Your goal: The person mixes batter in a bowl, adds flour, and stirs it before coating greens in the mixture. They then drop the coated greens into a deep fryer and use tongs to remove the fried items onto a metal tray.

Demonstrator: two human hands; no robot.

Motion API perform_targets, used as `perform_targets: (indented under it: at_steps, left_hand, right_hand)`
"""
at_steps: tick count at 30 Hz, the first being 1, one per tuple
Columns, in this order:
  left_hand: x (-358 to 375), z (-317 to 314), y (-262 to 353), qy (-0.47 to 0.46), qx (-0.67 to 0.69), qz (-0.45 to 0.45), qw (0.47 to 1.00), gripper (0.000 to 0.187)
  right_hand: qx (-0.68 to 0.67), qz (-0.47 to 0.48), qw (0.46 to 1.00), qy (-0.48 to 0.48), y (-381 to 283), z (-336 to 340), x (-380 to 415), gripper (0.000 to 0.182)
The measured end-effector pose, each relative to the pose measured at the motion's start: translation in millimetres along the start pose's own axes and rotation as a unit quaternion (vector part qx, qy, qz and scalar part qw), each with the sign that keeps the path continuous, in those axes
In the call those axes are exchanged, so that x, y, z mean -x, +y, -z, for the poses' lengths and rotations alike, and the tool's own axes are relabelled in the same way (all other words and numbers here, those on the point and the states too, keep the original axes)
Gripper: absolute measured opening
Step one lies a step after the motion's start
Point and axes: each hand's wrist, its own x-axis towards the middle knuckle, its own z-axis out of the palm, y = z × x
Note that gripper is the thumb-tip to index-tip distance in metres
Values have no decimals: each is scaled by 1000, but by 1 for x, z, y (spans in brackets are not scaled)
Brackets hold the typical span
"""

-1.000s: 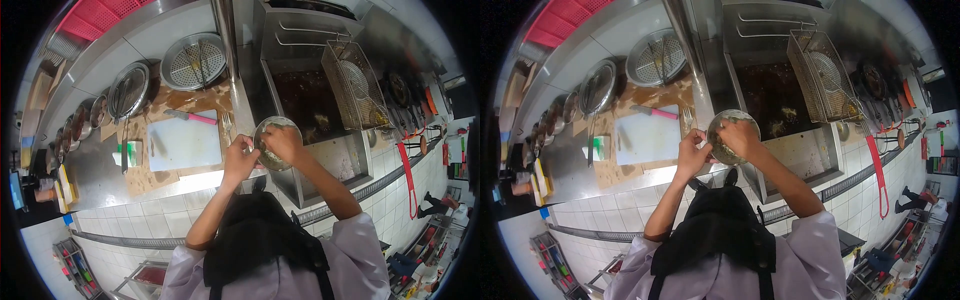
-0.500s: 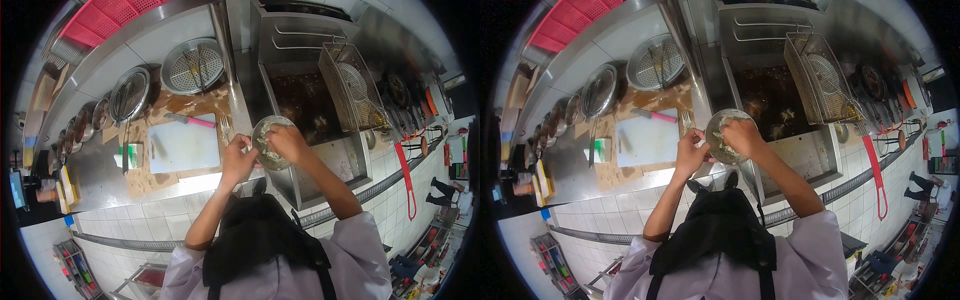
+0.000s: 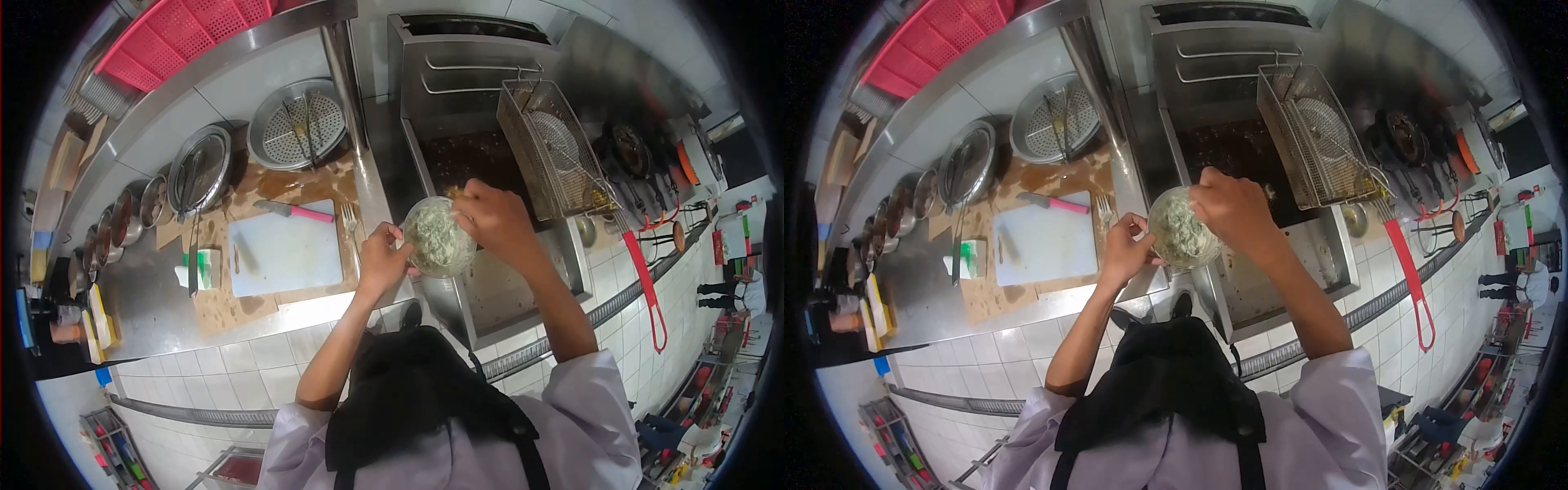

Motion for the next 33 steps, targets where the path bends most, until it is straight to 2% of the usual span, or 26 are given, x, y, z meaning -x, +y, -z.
perform_targets:
  at_steps: [2,5,8,11,15,17,21,23,24,26,28,30,33]
  left_hand:
    - [0,-3,-2,-16,18,39,999,18]
    - [-3,-7,-2,-16,15,34,999,18]
    - [-1,-4,-3,-12,32,49,998,18]
    - [9,6,-5,-2,37,54,998,18]
    - [24,20,-11,13,12,52,998,19]
    - [32,23,-10,22,18,56,998,19]
    - [39,27,-5,46,20,74,996,18]
    - [47,25,-8,55,27,92,994,18]
    - [48,25,-9,60,23,86,994,18]
    - [45,25,-10,72,18,78,994,18]
    - [46,25,-14,52,26,55,997,18]
    - [46,24,-10,51,36,52,997,18]
    - [39,16,-10,31,49,58,997,19]
  right_hand:
    - [-5,-64,998,0,2,1,3,10]
    - [-80,-108,991,-8,8,22,-4,5]
    - [-95,-127,987,18,19,38,-8,6]
    - [-54,-178,982,11,35,29,-7,4]
    - [-12,-204,979,12,70,-39,19,2]
    - [28,-246,967,-65,87,-76,33,6]
    - [84,-290,941,-150,143,-164,63,12]
    - [133,-402,889,-173,170,-192,69,20]
    - [130,-399,890,-180,174,-196,75,20]
    - [172,-382,903,-96,164,-170,57,24]
    - [140,-365,919,-48,119,-112,30,23]
    - [66,-276,959,11,74,-63,22,21]
    - [-23,-212,974,-79,5,-28,20,16]
